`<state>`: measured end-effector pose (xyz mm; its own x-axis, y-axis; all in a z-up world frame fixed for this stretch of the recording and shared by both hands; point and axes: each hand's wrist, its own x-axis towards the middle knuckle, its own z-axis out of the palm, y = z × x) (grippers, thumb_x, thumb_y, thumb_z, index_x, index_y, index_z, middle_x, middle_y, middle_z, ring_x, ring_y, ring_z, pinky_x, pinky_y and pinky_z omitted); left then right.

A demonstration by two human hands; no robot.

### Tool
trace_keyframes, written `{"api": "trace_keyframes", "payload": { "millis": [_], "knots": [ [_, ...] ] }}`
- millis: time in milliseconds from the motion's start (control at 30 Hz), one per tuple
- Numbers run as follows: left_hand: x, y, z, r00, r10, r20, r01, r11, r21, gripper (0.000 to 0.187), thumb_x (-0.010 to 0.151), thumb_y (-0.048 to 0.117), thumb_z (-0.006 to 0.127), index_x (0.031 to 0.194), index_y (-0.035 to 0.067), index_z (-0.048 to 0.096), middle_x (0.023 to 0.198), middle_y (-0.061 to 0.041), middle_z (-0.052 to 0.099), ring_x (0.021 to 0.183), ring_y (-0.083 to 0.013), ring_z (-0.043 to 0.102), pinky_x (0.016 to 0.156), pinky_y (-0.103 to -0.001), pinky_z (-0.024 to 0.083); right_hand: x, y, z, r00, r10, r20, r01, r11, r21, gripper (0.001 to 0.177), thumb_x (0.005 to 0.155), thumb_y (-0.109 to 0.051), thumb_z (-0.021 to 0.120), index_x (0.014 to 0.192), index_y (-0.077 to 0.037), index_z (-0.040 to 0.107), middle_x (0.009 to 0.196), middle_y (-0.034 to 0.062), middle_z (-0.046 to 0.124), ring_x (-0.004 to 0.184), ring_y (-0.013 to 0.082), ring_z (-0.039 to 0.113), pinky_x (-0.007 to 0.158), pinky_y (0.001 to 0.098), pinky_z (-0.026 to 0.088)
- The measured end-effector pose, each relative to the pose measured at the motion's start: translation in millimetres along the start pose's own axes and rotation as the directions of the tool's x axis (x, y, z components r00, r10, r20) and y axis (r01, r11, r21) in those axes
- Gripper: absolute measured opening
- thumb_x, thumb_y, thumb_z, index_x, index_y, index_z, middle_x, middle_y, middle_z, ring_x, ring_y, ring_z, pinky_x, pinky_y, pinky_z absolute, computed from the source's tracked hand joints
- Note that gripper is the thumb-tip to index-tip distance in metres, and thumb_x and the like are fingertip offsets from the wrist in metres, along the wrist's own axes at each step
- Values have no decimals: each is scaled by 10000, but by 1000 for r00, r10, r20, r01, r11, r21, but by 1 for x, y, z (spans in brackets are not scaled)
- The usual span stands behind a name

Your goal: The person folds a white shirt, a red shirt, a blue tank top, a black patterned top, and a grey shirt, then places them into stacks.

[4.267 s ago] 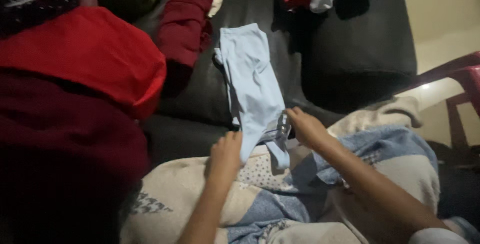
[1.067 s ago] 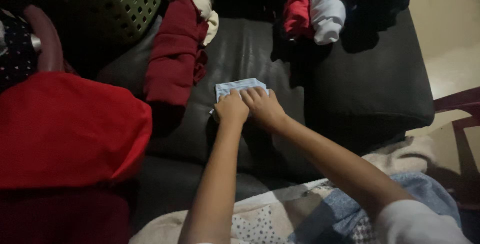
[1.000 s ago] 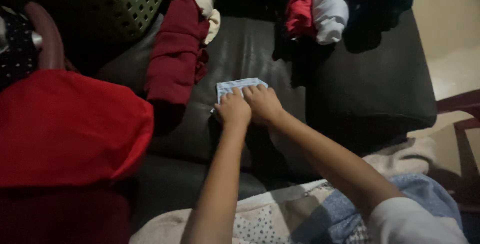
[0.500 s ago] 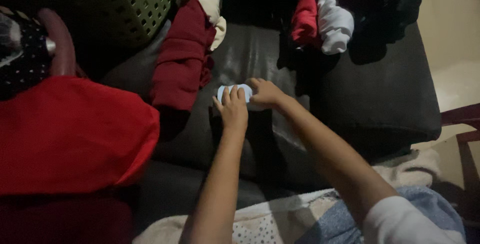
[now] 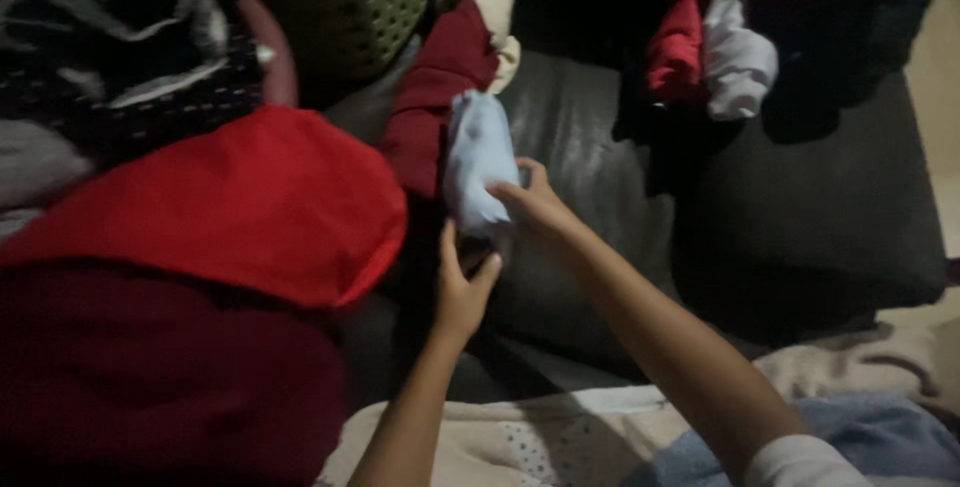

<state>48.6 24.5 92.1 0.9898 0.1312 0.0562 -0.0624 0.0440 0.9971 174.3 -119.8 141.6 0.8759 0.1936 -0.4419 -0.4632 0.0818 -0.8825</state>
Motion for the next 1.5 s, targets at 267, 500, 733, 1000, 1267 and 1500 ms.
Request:
{"api": "trace_keyframes", "payload": {
  "millis": [267,500,733,1000,1267,1500],
  "knots": [
    [49,-1,-49,972,-1,-235,-36,987,-154,643,1024,318,591,1536,-21,401,1637,-141,368,1492,-292,370,1225,-396,279,118,-26,118,737,-594,-321,517,803,-297,851,759,-460,904,1306,-72,379,1059,220,632,908,334,626,718,464,545],
    [66,-66,-56,913,260,-315,-305,947,-101,665,1084,377,505,1601,9,307,1685,-133,293,1525,-305,323,1255,-415,289,141,-48,167,768,-610,-195,251,566,-785,811,829,-585,756,1287,-19,397,1068,286,706,976,480,684,812,553,526],
    [64,-37,-34,970,111,-214,-150,973,-177,650,1033,318,604,1553,-11,394,1646,-164,350,1489,-334,368,1224,-443,309,126,-52,119,870,-466,161,420,530,-736,894,835,-477,778,1471,-50,317,1182,223,696,1105,379,676,918,456,523],
    [6,18,-12,992,13,-127,-38,980,-197,544,982,224,588,1456,-8,457,1463,-157,518,1358,-267,507,1118,-403,425,2,34,55,856,-375,356,471,849,-240,350,1038,-216,589,1326,-25,643,1226,93,706,1080,166,675,919,313,556],
    [-124,178,-49,969,240,-61,-244,887,-392,498,1052,153,556,1496,-17,408,1365,-182,592,1239,-238,615,1099,-389,481,-159,-60,112,676,-629,384,711,693,-118,225,1021,-131,640,1204,-10,691,1101,72,719,1004,137,675,869,290,561],
    [-150,252,-91,903,371,-218,-430,792,-433,569,1061,175,541,1554,-7,323,1447,-201,529,1233,-240,599,1117,-393,481,-135,-148,227,-107,-778,619,848,-397,-352,239,896,-81,759,1134,-100,767,1335,205,655,1157,396,623,947,437,510]
  ]
}}
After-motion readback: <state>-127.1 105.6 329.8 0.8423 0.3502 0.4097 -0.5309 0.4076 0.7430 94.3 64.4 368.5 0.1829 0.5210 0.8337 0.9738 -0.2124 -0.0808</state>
